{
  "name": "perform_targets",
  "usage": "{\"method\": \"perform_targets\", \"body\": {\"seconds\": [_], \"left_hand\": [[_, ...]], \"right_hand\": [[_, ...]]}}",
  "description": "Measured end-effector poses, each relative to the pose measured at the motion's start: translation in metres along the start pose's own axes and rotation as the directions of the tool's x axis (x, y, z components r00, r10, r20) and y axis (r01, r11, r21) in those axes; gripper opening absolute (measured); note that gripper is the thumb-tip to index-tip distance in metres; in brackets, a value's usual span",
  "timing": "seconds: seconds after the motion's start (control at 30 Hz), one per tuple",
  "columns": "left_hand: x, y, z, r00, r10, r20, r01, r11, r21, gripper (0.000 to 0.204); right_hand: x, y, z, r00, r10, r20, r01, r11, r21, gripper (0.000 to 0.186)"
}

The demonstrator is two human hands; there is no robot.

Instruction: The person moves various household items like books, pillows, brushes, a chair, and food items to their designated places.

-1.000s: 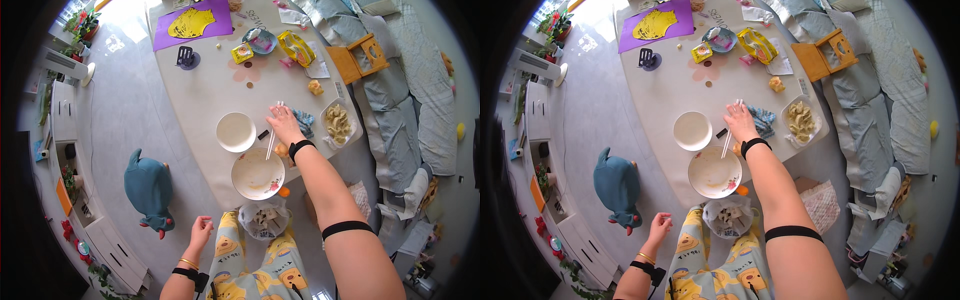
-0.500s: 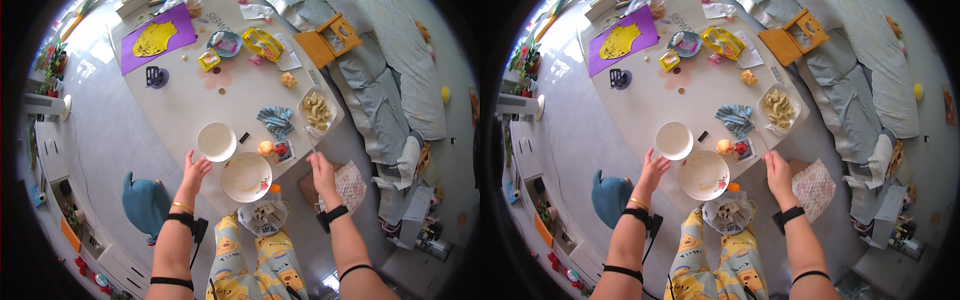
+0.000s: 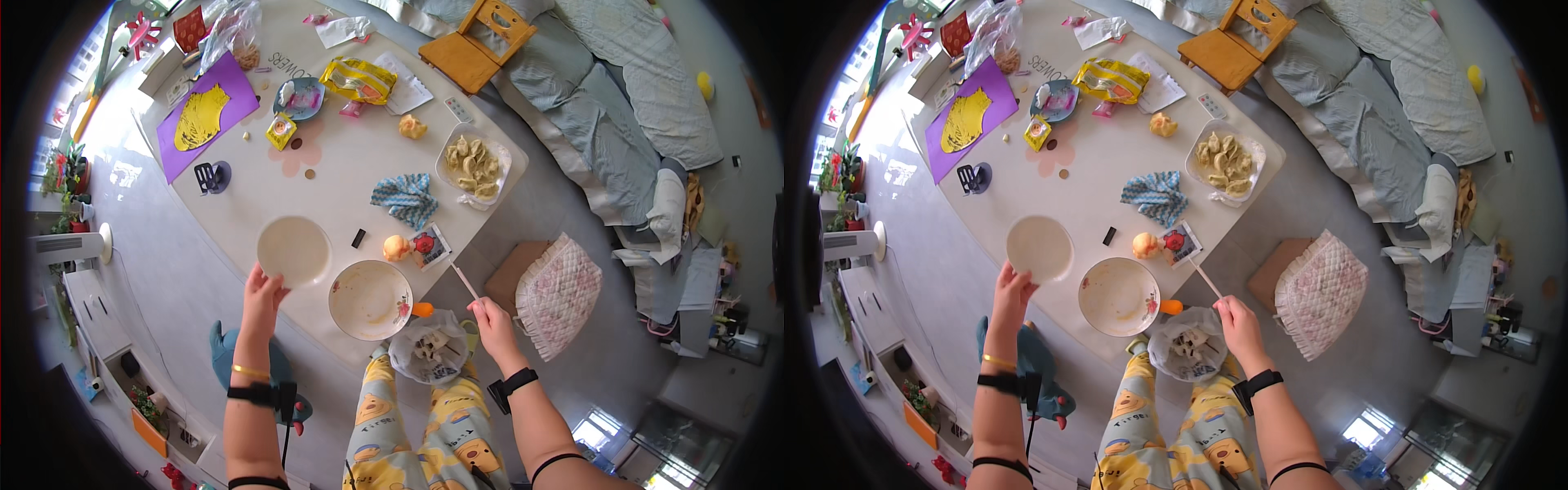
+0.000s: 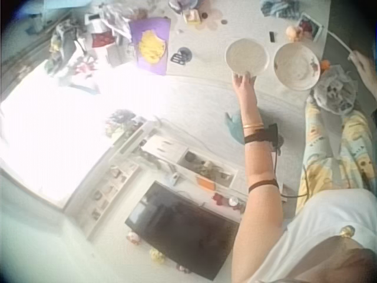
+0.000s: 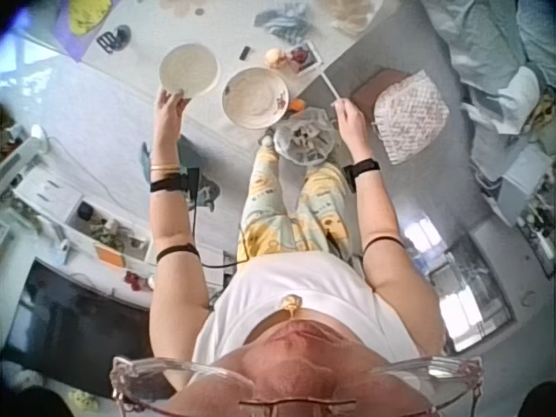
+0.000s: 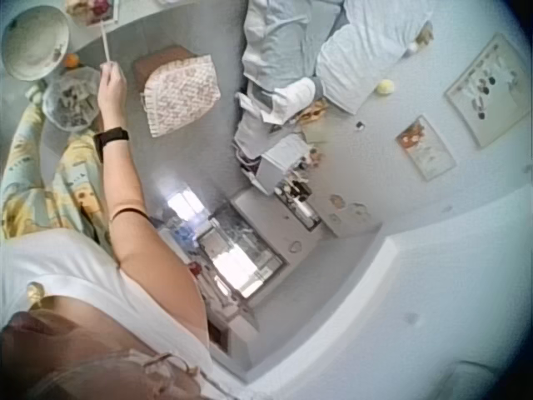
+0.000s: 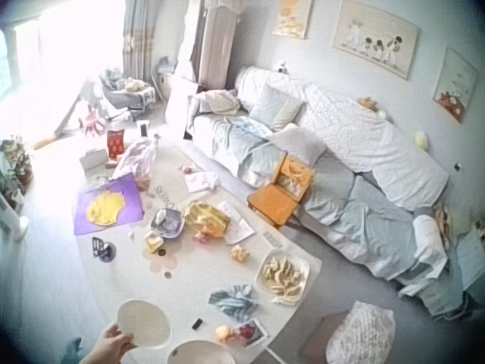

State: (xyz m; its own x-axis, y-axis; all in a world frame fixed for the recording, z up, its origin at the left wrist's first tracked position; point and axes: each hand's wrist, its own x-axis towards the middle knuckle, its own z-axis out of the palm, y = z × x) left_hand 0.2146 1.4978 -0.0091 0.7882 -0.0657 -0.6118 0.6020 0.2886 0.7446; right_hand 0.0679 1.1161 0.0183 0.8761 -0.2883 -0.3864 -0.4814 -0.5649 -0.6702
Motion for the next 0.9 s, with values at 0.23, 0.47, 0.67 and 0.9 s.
{"method": "perform_targets", "body": {"seconds": [0.23,0.47,0.67,0.9], "left_hand": [[-0.081,-0.053,0.029,0.952,-0.301,0.053,0.288,0.941,0.177,0.042],[-0.077,-0.104,0.045,0.958,-0.286,0.028,0.279,0.949,0.151,0.040],[-0.067,-0.106,0.051,0.971,-0.240,-0.010,0.238,0.953,0.187,0.040],[-0.069,-0.086,0.058,0.977,-0.188,-0.104,0.215,0.861,0.460,0.036]], "right_hand": [[0.010,-0.013,0.008,0.999,-0.032,0.008,0.031,0.998,0.047,0.022],[0.001,0.003,0.017,0.995,-0.081,0.049,0.082,0.997,-0.005,0.018],[0.005,0.011,0.033,0.999,0.050,-0.015,-0.052,0.981,-0.186,0.026],[0.034,-0.006,0.053,0.994,0.085,0.065,-0.081,0.995,-0.063,0.026]]}}
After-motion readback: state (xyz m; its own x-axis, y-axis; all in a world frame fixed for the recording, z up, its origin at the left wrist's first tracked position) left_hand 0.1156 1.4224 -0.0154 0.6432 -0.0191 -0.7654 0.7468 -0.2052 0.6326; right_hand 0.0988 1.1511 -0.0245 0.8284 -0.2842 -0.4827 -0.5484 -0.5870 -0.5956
